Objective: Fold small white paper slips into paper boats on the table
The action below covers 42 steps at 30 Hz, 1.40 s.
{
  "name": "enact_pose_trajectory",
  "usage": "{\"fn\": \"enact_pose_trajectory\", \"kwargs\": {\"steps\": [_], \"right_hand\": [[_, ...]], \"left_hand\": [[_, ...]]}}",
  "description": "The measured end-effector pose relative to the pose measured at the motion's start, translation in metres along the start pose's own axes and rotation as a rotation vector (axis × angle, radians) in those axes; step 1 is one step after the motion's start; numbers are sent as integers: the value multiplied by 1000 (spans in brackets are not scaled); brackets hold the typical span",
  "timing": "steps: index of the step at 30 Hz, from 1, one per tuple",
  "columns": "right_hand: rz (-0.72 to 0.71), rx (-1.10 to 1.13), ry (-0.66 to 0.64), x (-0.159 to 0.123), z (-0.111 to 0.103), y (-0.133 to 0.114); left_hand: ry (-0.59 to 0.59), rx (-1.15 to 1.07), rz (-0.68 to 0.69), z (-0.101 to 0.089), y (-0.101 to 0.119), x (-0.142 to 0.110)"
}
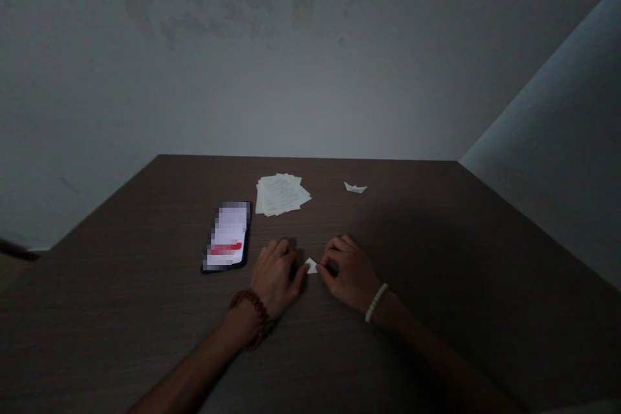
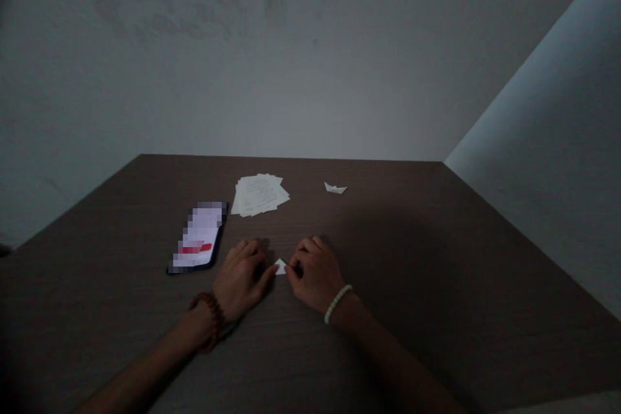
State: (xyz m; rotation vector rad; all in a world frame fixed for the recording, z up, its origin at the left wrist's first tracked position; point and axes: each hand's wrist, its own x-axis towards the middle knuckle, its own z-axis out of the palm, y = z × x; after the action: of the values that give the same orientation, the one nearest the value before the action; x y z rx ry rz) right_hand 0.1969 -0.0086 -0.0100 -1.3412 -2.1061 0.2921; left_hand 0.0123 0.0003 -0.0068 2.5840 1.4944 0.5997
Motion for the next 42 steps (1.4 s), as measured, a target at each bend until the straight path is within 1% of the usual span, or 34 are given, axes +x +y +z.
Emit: {"fn": "enact_pose_trajectory", "kwargs": {"steps": [5,9,14,21,27,35,42], "right_hand": [[2,10,11,1,1,0],[9,7,12,1,2,0],[-4,-12,-3,1,1,-2],[13,-38,-45,2,0,-2],[41,-58,-82,2,-2,-4],[56,-75,-97,4,-4,-7],[41,-71,-87,2,-1,-4]], "left_hand": [[-6,4,-37,1,1,0],[-40,3,-67,-2,3,2],[-45,-19,-48,-5,3,3],[-53,-27,-23,-4,-1,1],[-86,-13,-73,-5,2,1],[-97,-1,-145,-4,4,3],[-118,-47,-107,-7,0,1]]}}
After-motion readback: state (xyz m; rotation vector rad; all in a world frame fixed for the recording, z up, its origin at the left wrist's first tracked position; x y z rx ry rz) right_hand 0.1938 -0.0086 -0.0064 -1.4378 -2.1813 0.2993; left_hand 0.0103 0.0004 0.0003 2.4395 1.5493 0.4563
